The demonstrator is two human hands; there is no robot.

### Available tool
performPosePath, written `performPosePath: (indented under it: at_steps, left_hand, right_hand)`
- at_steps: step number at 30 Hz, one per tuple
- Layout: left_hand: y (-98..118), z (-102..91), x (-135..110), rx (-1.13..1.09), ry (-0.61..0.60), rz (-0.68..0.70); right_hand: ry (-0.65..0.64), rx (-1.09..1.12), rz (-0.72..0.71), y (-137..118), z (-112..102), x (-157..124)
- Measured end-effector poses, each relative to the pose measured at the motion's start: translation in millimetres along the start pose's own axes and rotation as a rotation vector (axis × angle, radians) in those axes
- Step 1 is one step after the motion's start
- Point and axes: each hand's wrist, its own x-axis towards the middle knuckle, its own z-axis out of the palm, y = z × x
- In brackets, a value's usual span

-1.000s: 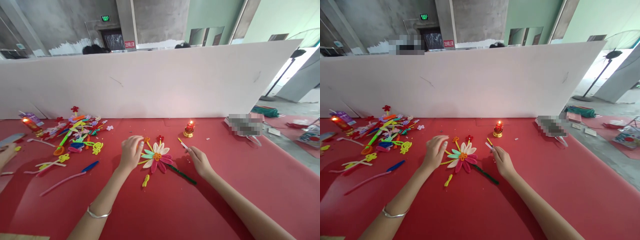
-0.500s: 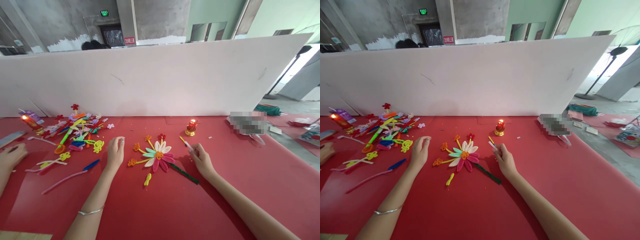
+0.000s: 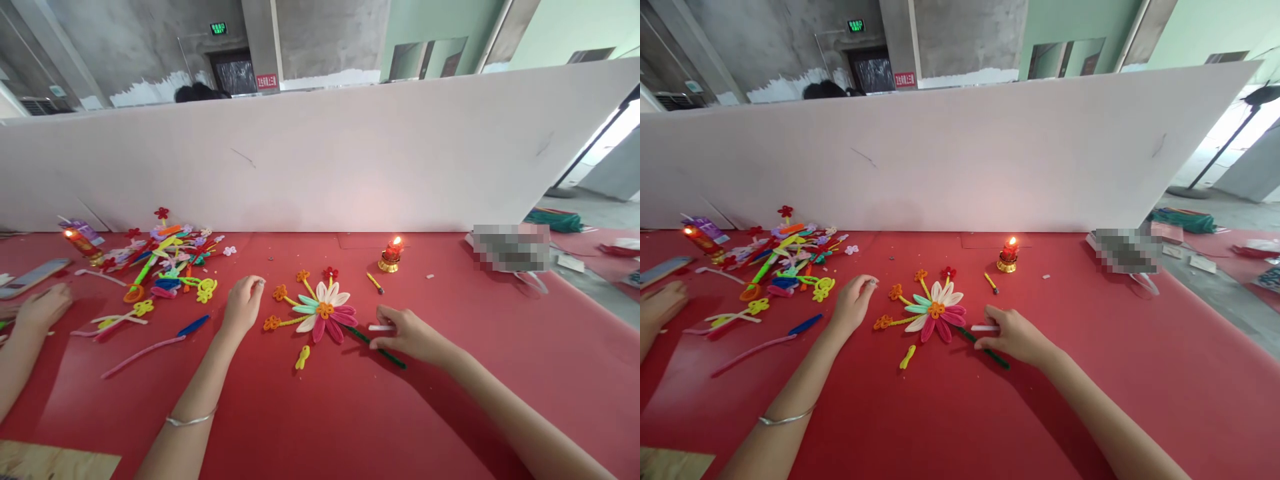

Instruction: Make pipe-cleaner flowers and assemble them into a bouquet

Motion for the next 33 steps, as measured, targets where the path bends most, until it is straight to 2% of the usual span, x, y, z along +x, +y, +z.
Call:
performPosePath:
  at_steps: [2,5,7,10,15,20,26,30,33]
  left_hand:
    - [15,-10.1,-7,-0.034,-0.24,-0.001]
    - [43,-19.1,-24,-0.047,-0.701,-0.02]
    - [58,-17.0,-37,0.0,-0.838,0.015]
    - [70,-6.2,-49,0.119,-0.88,0.077]
    - [72,0.6,-50,0.208,-0.839,0.093]
    - [70,-6.7,-46,0.133,-0.928,0.053]
    - [71,-0.3,-44,0.366,-0.844,-0.018]
    - [70,5.2,-43,0.398,-0.847,-0.123]
    - [67,8.0,-42,0.41,-0.835,-0.138]
  right_hand:
    - [-0.083,-0.007,-0.016,-3,-1,-3]
    - [-0.142,-0.027,-0.046,-5,0,-4]
    - [-0.132,-0.058,-0.069,-7,2,-4]
    - [-0.122,-0.081,-0.085,-9,2,-3]
    - [-0.121,-0.077,-0.077,-12,1,-4]
    - [-0.112,-0.056,-0.094,-8,3,-3]
    - [-0.081,-0.06,-0.045,-9,4,-2]
    - [-0.128,-0.06,-0.059,-12,1,-3]
    - [-0.147,-0.073,-0.08,-11,0,-5]
